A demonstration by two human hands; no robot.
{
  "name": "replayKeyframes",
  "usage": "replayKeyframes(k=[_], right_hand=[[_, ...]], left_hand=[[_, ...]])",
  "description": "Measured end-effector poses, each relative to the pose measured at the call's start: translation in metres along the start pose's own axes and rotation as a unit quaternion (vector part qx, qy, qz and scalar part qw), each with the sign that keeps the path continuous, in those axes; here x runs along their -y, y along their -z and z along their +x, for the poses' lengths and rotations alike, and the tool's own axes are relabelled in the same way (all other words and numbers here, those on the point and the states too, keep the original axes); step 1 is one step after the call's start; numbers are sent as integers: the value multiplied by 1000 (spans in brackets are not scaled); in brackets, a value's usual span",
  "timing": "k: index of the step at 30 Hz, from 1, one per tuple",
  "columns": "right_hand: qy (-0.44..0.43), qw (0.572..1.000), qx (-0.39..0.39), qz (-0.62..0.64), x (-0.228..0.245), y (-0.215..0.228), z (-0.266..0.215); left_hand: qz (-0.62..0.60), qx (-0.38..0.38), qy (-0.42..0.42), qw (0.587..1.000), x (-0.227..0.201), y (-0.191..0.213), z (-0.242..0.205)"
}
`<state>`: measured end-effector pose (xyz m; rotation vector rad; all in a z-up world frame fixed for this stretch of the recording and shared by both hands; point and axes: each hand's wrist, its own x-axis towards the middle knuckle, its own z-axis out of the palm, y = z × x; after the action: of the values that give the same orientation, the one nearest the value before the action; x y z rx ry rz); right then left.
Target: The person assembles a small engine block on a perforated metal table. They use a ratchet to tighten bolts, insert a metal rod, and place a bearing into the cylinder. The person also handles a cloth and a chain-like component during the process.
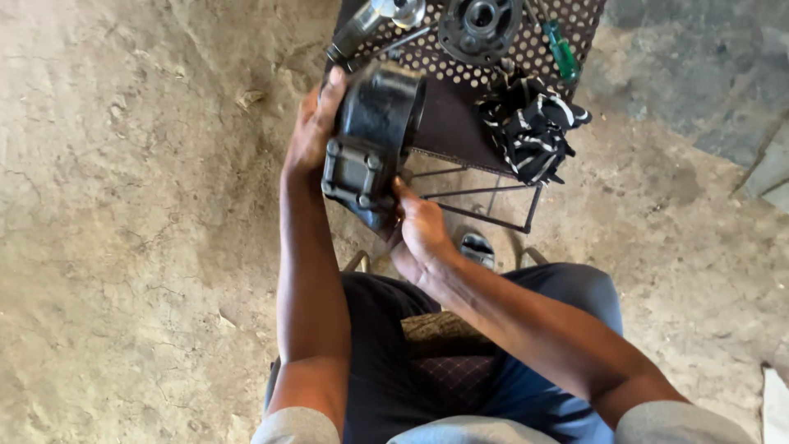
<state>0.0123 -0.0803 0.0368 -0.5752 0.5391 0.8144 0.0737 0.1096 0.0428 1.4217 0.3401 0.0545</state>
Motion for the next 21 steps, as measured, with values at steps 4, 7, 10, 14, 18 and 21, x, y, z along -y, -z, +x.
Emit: replayKeyframes(k=[4,7,10,14,18,21], right_hand=[[-2,1000,28,11,18,-6,-5],[-24,999,-35,-9,28,-16,-12],[-32,998,-47,-12,29,-19,-10],[-23,999,-30,0,29,-12,-1],[-9,999,-39,-10,30,-8,4],[-8,999,-46,-14,33,-10,6]], left_hand=[[25,-6,45,999,-11,-10,15],[72,-41,96,992,-11,-17,19],[51,-46,112,991,-9,-15,19],[-1,-33,116,993,7,-16,25],[-6,-38,117,992,18,-17,32],[-5,-59,137,989,15,-15,33]])
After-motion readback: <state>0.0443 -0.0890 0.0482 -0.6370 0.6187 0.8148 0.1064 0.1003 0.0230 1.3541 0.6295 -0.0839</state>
